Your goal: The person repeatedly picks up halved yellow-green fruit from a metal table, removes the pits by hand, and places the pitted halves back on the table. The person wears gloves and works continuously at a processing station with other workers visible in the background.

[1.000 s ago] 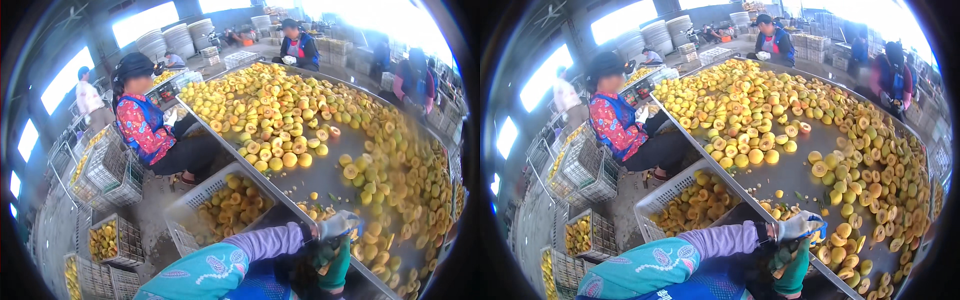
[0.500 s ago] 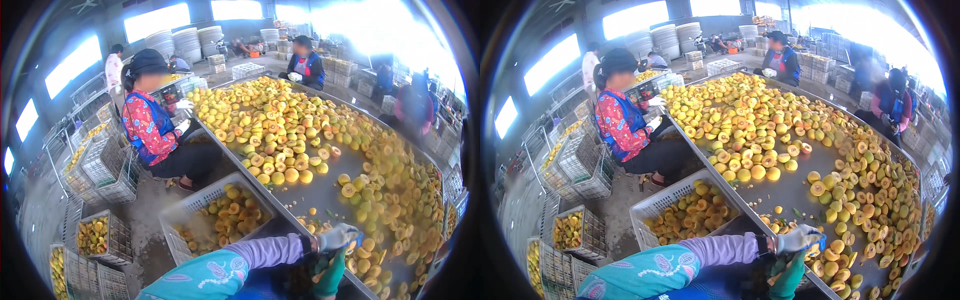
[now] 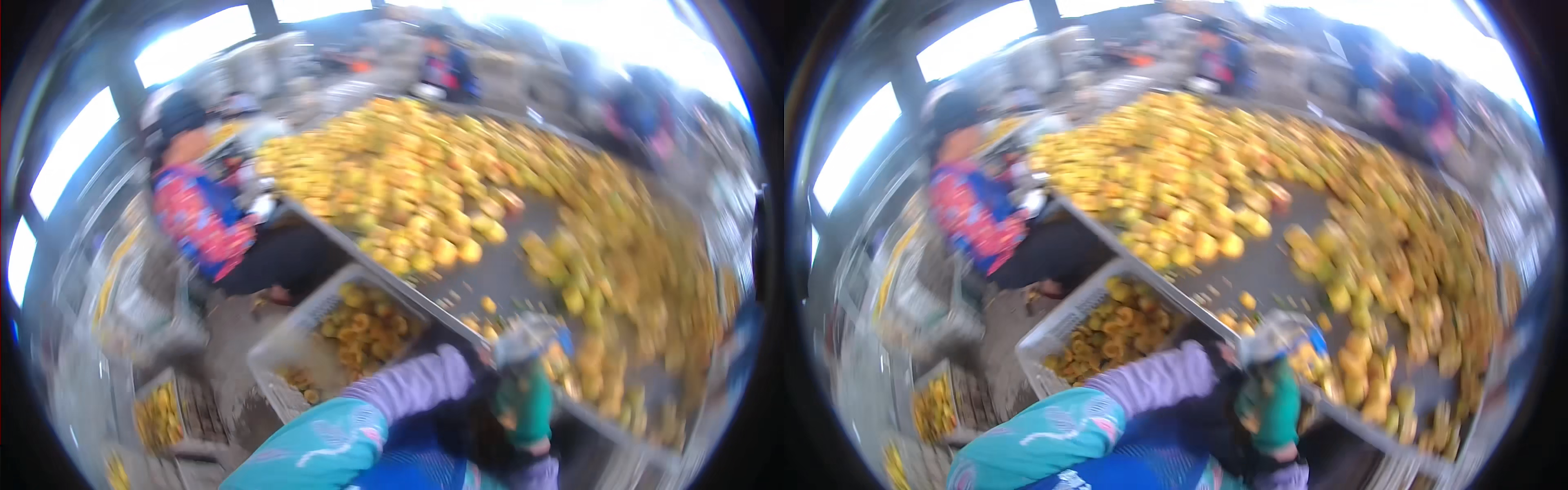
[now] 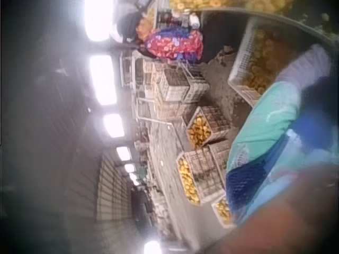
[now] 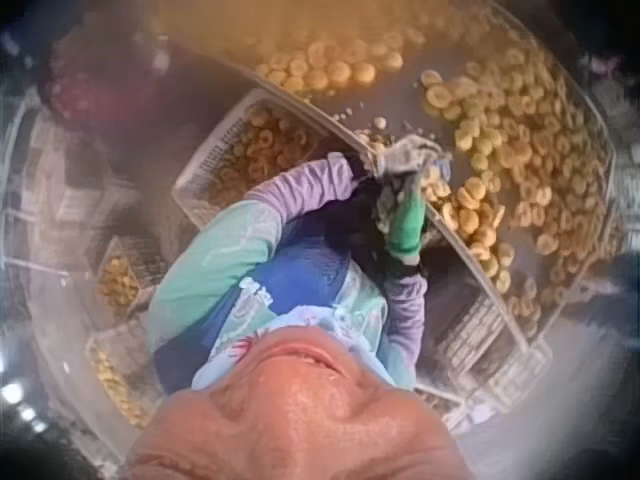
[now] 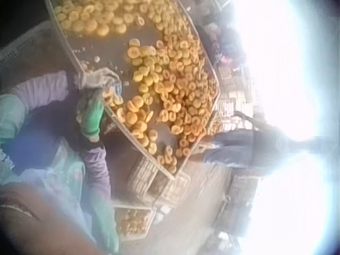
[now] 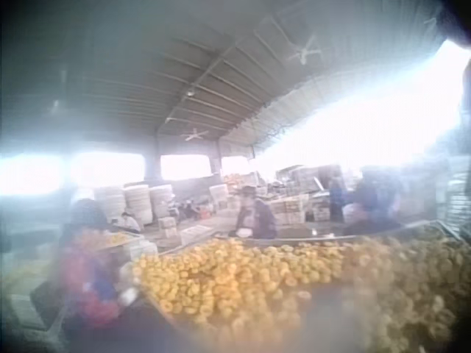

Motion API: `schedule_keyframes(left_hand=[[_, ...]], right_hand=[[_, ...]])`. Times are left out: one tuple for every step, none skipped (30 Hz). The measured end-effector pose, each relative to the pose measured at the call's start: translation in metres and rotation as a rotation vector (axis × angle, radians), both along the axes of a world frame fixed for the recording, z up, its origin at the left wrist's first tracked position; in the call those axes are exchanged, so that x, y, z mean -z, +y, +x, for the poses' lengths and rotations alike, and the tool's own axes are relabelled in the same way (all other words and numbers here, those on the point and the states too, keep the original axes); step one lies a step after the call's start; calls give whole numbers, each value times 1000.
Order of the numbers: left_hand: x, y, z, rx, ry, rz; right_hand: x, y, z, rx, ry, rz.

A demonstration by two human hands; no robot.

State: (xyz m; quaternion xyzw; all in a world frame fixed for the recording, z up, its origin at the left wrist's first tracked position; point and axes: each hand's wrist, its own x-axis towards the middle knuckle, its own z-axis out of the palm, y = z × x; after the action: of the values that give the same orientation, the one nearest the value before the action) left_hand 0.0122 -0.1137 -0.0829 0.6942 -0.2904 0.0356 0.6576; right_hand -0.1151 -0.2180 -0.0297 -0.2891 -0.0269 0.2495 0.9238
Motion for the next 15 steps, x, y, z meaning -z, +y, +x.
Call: schedule_keyframes(left_hand=[[15, 8, -7, 15, 136, -52], [29, 33, -11, 3, 263, -122], [77, 50, -13, -23, 452, -325], [-11, 40, -21, 114, -82, 116], [-11, 34, -35, -20, -28, 120], [-10, 30, -50, -151, 31, 137], [-29, 34, -57, -135, 212, 35], [-47, 36, -65, -132, 393, -78], [-60, 38, -74, -139, 706, -268], [-72, 44, -80, -107, 724, -328], [-67, 55, -81, -134, 636, -275], [-68, 66, -81, -149, 537, -210], [-69, 71, -80, -161, 440, -143], [-71, 70, -79, -169, 285, 0], [-70, 72, -74, -180, 141, 112]], right_hand=[[14, 12, -2, 148, 4, -298], [18, 26, 4, 35, -13, -120], [19, 32, 10, -186, 127, 210], [14, 13, 14, -228, 239, 337], [15, 14, 12, -312, 250, 460], [11, 14, 5, -318, 280, 440], [17, 11, 5, -370, 208, 481], [15, 17, 3, -401, 206, 525], [14, 22, 1, -438, 207, 562], [9, 29, 0, -458, 220, 521], [6, 34, -3, -479, 237, 479], [6, 42, -5, -489, 207, 435], [5, 47, -9, -433, 219, 376], [1, 49, -11, -379, 232, 317], [-3, 53, -11, -332, 236, 253]])
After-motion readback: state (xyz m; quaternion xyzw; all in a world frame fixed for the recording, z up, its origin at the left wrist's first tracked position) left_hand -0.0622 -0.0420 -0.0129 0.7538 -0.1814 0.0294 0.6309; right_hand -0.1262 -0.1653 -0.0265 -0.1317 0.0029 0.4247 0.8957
